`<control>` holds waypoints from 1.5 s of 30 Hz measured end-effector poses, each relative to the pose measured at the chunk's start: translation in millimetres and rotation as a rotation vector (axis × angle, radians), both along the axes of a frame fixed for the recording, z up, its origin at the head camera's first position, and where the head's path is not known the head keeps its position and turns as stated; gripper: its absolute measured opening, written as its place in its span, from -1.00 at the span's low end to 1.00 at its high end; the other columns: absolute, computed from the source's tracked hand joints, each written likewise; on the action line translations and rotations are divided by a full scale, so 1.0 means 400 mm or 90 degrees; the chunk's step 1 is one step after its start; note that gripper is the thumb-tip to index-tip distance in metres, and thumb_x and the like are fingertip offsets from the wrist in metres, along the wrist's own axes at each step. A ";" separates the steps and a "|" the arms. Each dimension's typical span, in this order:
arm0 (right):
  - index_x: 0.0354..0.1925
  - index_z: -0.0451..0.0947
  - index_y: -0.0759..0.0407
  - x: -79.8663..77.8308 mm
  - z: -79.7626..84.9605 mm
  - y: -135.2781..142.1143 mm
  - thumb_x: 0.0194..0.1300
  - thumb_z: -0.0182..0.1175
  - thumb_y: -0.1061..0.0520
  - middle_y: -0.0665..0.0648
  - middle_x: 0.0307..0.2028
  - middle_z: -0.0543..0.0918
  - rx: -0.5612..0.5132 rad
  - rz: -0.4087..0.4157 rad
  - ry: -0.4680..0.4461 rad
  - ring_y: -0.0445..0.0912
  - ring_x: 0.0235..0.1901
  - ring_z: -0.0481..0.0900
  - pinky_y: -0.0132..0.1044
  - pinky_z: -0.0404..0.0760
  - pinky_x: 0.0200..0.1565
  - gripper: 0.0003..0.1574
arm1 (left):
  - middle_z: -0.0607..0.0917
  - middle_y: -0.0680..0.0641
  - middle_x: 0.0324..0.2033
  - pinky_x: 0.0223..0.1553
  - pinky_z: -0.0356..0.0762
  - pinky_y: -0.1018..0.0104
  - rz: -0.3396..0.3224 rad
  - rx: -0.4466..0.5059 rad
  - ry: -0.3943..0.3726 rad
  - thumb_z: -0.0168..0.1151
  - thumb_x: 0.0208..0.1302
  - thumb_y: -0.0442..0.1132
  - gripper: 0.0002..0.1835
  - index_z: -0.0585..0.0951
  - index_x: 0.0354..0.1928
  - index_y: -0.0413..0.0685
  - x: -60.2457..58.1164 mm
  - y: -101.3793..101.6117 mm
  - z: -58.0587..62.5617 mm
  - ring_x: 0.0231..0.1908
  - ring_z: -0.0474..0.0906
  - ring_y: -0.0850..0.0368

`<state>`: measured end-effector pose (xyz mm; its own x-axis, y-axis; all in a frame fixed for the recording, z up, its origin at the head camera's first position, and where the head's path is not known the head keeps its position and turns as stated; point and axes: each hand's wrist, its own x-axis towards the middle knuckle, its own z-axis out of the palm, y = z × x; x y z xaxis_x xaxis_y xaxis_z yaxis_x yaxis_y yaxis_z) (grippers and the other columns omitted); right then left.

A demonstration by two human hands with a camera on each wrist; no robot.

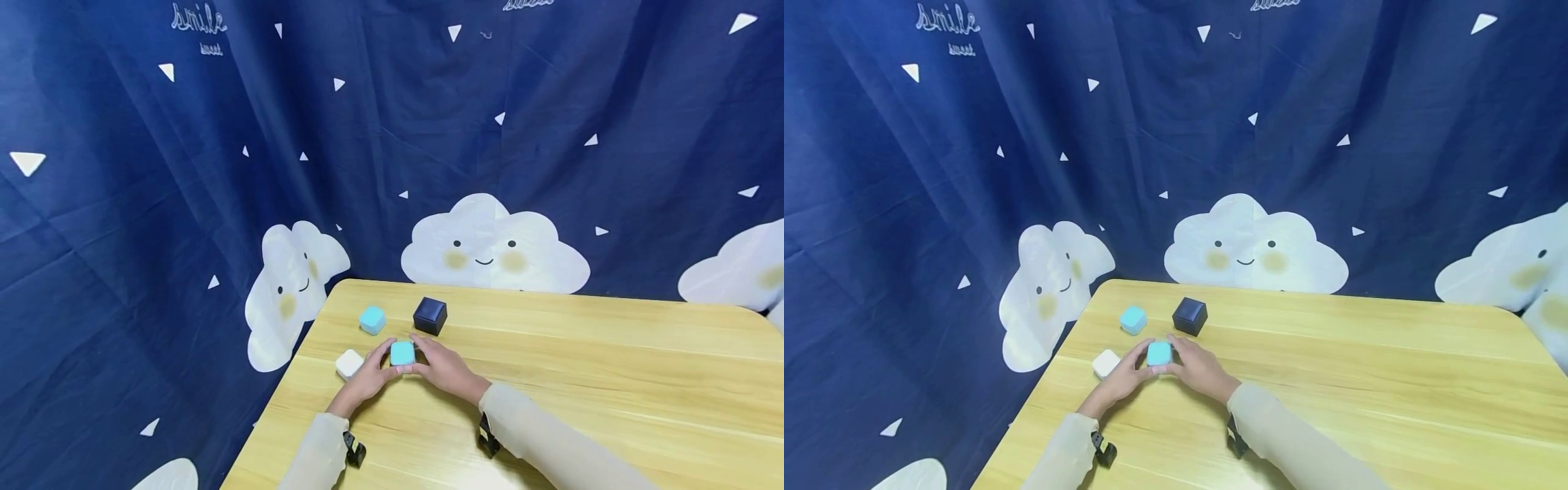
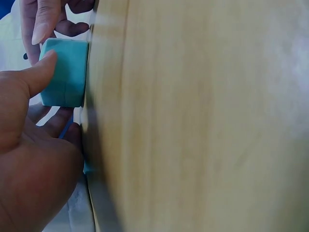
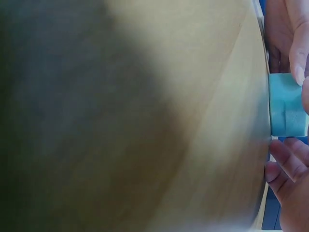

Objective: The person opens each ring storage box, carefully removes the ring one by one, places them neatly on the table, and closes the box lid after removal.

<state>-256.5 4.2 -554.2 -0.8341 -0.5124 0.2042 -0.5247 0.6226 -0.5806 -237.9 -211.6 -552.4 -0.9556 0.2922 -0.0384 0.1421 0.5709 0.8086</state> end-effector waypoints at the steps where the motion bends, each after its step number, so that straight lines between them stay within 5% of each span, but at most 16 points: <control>1: 0.43 0.14 0.13 -0.001 -0.001 -0.001 0.21 0.13 -0.36 0.17 0.32 0.36 -0.003 0.001 0.001 0.06 0.28 0.35 0.04 0.44 0.16 0.02 | 0.22 -0.23 0.38 0.34 -0.06 -0.23 -0.003 0.007 0.000 0.19 0.30 0.02 -0.25 0.16 0.45 0.03 0.000 -0.001 0.000 0.40 0.01 -0.20; 15: 0.29 0.36 0.02 -0.001 -0.012 -0.008 0.25 0.19 -0.22 0.07 0.13 0.51 -0.041 -0.022 -0.019 -0.04 0.11 0.50 -0.03 0.51 0.07 -0.28 | 0.24 -0.19 0.38 0.36 -0.07 -0.19 0.005 0.032 -0.015 0.20 0.29 -0.01 -0.30 0.21 0.43 0.09 0.005 -0.003 -0.001 0.41 0.04 -0.13; 23: 0.22 0.41 0.03 0.008 -0.006 -0.005 0.20 0.23 -0.23 0.06 0.02 0.55 -0.075 -0.036 -0.043 -0.10 -0.04 0.54 -0.08 0.54 -0.01 -0.30 | 0.29 -0.12 0.35 0.34 -0.03 -0.21 0.007 0.011 -0.033 0.19 0.28 0.06 -0.31 0.23 0.42 0.20 0.005 -0.009 -0.001 0.39 0.06 -0.12; 45: 0.18 0.43 0.09 0.069 -0.004 -0.002 0.14 0.31 -0.22 0.06 0.03 0.57 -0.087 -0.035 -0.066 -0.04 0.02 0.54 -0.06 0.53 0.05 -0.27 | 0.28 -0.12 0.36 0.35 0.02 -0.16 -0.038 -0.026 -0.029 0.18 0.29 0.03 -0.31 0.22 0.42 0.14 0.059 -0.012 0.007 0.38 0.09 -0.10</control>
